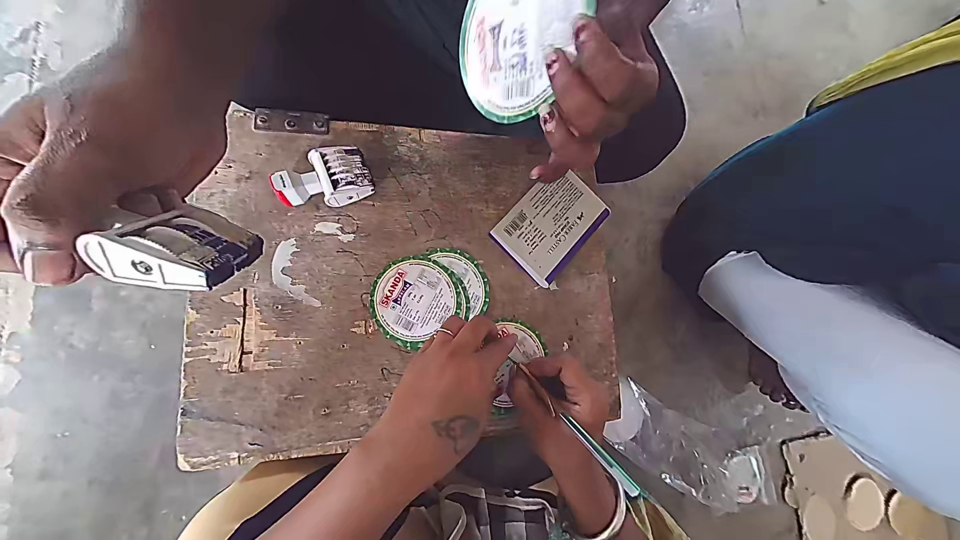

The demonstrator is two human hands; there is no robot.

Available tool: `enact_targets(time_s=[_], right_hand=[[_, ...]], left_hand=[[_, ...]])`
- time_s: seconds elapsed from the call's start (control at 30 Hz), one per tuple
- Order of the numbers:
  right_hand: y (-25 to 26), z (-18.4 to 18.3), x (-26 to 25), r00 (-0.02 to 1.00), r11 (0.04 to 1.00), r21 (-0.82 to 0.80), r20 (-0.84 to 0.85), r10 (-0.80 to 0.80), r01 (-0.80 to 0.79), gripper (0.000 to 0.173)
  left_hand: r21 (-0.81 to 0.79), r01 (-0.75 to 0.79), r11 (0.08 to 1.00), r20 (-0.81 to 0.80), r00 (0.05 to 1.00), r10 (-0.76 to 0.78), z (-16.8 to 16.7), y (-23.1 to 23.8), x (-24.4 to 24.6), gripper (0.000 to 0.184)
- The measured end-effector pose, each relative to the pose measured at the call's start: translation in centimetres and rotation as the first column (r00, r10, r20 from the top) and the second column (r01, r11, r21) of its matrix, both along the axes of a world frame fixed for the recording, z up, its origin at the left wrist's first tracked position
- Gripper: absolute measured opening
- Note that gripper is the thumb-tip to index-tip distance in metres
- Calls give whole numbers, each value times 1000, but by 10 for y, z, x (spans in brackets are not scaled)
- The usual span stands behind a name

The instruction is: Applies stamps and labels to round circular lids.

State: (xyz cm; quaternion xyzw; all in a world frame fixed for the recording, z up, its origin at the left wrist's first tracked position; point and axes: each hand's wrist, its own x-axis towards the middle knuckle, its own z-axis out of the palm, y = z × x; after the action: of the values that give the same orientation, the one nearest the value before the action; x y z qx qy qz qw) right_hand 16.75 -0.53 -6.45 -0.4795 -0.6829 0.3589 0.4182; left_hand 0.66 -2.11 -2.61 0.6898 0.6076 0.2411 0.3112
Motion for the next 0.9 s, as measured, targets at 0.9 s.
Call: enact_targets(time_s=[0.9], right_hand=[[3,-2,0,1000,999,21,-13,-28,29,8]], left_hand=[[25,7,1000,-15,1000,-6,-2,0,-1,39]])
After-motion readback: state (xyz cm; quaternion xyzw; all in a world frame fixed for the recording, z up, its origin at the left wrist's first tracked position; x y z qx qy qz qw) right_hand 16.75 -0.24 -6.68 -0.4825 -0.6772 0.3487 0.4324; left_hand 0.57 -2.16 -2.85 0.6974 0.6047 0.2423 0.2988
